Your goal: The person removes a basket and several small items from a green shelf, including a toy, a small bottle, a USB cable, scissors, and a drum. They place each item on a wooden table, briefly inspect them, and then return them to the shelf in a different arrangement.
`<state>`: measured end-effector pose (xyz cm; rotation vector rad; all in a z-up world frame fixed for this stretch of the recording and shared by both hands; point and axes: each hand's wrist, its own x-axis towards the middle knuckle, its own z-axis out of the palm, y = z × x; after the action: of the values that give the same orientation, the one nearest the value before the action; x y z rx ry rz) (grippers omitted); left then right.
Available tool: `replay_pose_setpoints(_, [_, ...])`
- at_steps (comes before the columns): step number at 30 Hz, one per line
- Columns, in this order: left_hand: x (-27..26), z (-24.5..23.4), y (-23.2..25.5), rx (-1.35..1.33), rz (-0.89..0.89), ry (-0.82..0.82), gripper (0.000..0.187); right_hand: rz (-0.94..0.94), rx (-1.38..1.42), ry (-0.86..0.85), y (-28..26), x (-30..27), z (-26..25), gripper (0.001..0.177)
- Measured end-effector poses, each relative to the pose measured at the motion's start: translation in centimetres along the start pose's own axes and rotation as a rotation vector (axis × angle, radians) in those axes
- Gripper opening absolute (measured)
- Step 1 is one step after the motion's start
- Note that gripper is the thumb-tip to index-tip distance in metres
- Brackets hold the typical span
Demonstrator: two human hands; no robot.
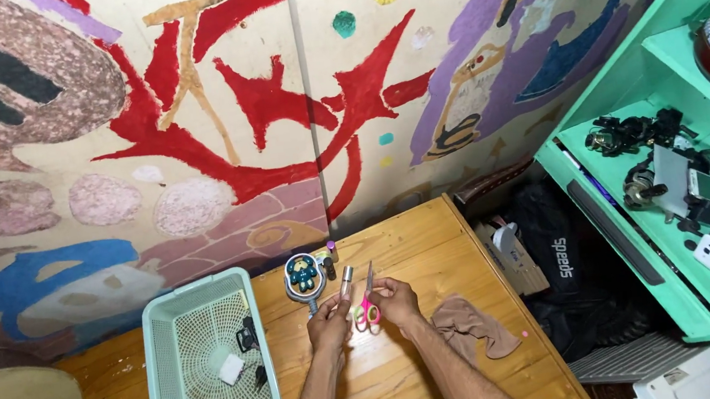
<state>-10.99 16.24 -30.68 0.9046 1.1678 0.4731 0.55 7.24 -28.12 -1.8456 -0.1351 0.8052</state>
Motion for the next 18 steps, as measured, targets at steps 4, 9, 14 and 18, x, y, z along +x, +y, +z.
replay_pose_setpoints(4, [1.1,-0.1,0.1,0.081,-0.042,0.025,0.037,0.027,-0.174,0.024,0.5,1.2,1.1,0.03])
replay_pose_setpoints(9, [1.2,0.3,0.3,0.112,-0.094,0.066,0.035,0.052,-0.143,0.002,-1.7,-0.1,1.3,0.031])
replay_pose_setpoints(14, [-2.5,1.6,5.2,0.339,-0.155,0.116,0.026,0.144,-0.068,0.064,-1.6,1.7,2.6,0.026])
replay_pose_setpoints(18, [-4.4,2.2,7.6,0.573,-0.164,0.111,0.02,0.198,0.023,0.096,-1.8,1.8,3.5,0.02])
